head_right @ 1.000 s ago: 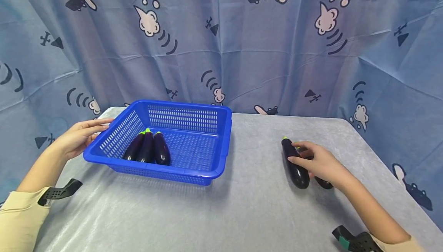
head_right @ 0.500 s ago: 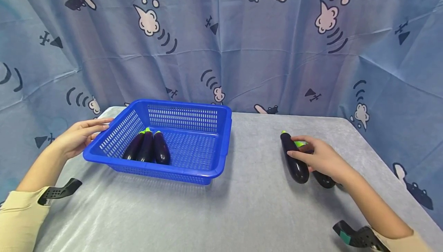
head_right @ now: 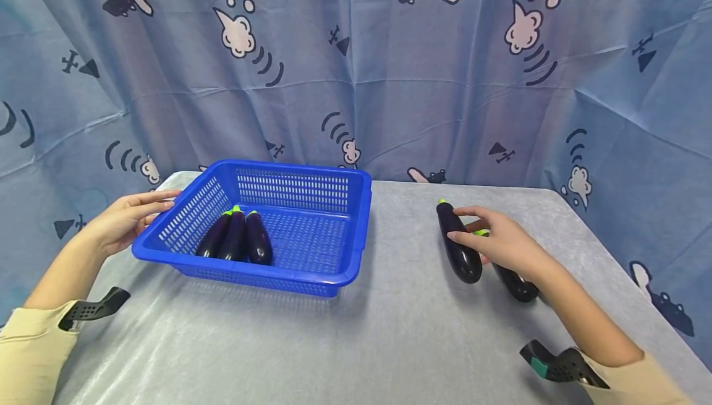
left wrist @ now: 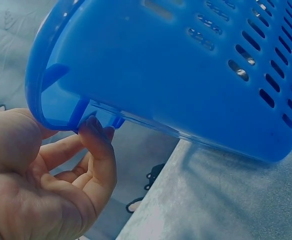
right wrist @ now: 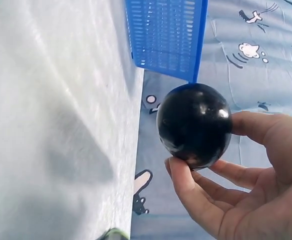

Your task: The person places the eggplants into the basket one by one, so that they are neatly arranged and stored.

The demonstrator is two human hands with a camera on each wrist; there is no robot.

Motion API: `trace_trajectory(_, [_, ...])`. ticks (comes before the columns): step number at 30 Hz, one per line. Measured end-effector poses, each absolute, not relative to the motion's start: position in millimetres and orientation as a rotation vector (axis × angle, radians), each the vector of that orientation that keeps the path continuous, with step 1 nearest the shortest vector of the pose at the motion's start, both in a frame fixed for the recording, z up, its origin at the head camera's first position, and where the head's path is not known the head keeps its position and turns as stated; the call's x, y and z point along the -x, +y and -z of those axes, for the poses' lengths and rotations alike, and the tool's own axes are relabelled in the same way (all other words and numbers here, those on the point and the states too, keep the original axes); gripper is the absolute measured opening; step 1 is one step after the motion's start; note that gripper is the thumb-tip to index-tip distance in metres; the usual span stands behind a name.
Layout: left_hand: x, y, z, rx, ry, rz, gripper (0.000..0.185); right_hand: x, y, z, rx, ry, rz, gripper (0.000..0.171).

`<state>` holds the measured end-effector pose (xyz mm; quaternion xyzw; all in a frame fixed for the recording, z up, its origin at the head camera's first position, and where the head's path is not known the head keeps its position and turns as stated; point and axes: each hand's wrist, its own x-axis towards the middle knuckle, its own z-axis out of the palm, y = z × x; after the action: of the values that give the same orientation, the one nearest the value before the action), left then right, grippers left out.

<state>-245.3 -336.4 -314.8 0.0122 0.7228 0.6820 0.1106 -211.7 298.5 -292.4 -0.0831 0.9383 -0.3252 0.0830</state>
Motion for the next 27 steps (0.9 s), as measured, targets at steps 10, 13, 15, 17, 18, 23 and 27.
trace_trajectory(10, [244.5,-335.9,313.7,-0.033,2.095,-2.018,0.033,217.7,272.7,281.6,0.33,2.8,1.009,0.071])
trace_trajectory(13, [244.5,-336.1,313.0,-0.035,2.104,-2.01,0.032,219.7,264.7,277.4,0.338,2.799,1.017,0.072])
trace_trajectory(15, [244.7,-336.1,312.9,-0.039,2.114,-2.003,0.031,220.7,259.6,274.8,0.338,2.789,1.038,0.072])
trace_trajectory(17, [245.2,-336.1,313.2,-0.041,2.122,-1.997,0.031,221.6,254.7,272.7,0.342,2.774,1.065,0.073])
trace_trajectory(18, [245.5,-336.1,313.3,-0.041,2.126,-1.994,0.031,221.9,252.2,271.5,0.342,2.765,1.081,0.073])
trace_trajectory(23, [245.5,-336.2,313.7,-0.032,2.143,-1.984,0.031,224.5,238.7,264.6,0.359,2.744,1.125,0.072])
trace_trajectory(27, [245.0,-336.5,313.8,-0.028,2.149,-1.98,0.03,227.4,225.9,257.9,0.382,2.736,1.145,0.07])
